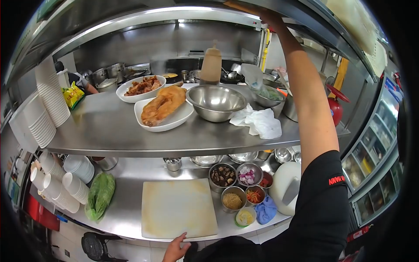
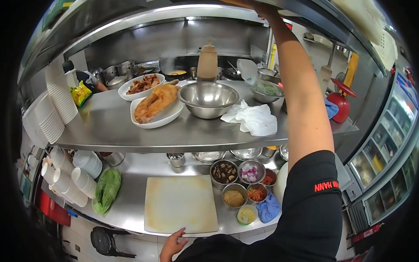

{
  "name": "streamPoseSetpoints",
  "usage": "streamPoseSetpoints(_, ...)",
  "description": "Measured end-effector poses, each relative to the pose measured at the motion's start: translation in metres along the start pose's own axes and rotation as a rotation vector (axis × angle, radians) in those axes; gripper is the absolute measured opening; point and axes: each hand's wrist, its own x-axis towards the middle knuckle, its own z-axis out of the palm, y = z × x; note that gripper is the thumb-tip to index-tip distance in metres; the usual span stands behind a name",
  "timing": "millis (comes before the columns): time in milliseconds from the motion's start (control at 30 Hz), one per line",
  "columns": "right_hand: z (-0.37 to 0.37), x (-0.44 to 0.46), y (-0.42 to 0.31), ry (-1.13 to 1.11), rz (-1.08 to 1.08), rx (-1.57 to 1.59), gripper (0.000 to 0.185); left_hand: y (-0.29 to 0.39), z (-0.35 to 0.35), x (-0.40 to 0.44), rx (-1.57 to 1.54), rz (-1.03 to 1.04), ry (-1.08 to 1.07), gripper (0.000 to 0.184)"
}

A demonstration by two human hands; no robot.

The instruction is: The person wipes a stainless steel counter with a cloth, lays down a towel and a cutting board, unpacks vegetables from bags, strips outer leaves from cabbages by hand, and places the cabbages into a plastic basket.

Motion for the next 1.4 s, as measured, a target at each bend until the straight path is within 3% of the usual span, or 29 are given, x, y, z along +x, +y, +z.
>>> streamPoseSetpoints(133,-0.006,0.014,0.019,-0.041,0.010,0.354,0.032,-0.001,-0.020,0.008,0.068,-0.027,-0.014,0.055)
streamPoseSetpoints(200,0.019,-0.029,-0.001,-0.131,-0.028,0.917,0.033,-0.004,-0.027,0.015,0.049,-0.027,0.014,0.054)
streamPoseSetpoints(233,0.049,-0.043,-0.023,0.290,0.297,0.907,0.039,-0.006,-0.028,0.018,0.021,-0.030,0.035,0.053)
streamPoseSetpoints(267,0.056,-0.030,-0.012,0.282,0.307,0.910,0.039,-0.009,-0.028,0.017,0.018,-0.042,0.039,0.053)
streamPoseSetpoints(333,0.072,0.012,0.010,-0.262,-0.121,1.129,0.036,-0.014,-0.027,0.019,0.063,0.040,0.155,0.053)
streamPoseSetpoints(433,0.067,-0.009,-0.010,-0.008,0.034,0.871,0.035,-0.015,-0.024,0.014,0.040,-0.016,0.181,0.052)
streamPoseSetpoints(600,0.039,-0.022,-0.030,-0.006,0.025,0.760,0.035,-0.003,-0.005,0.022,0.071,-0.022,0.091,0.051)
streamPoseSetpoints(667,0.033,-0.028,-0.034,0.001,0.018,0.740,0.034,0.014,0.004,0.029,0.167,0.116,0.030,0.050)
streamPoseSetpoints(833,0.025,-0.038,-0.039,0.003,0.004,0.747,0.033,0.045,0.030,0.032,0.200,0.146,0.028,0.050)
streamPoseSetpoints(1067,0.019,-0.044,-0.040,0.024,-0.002,0.780,0.032,0.054,0.057,-0.011,0.114,-0.039,0.053,0.052)
streamPoseSetpoints(1233,0.021,-0.047,-0.038,0.038,0.014,0.817,0.032,0.016,0.077,-0.042,0.085,-0.136,0.188,0.054)
streamPoseSetpoints(1400,0.016,-0.049,-0.031,0.063,0.018,0.832,0.031,0.021,0.087,-0.073,0.040,-0.256,0.258,0.055)
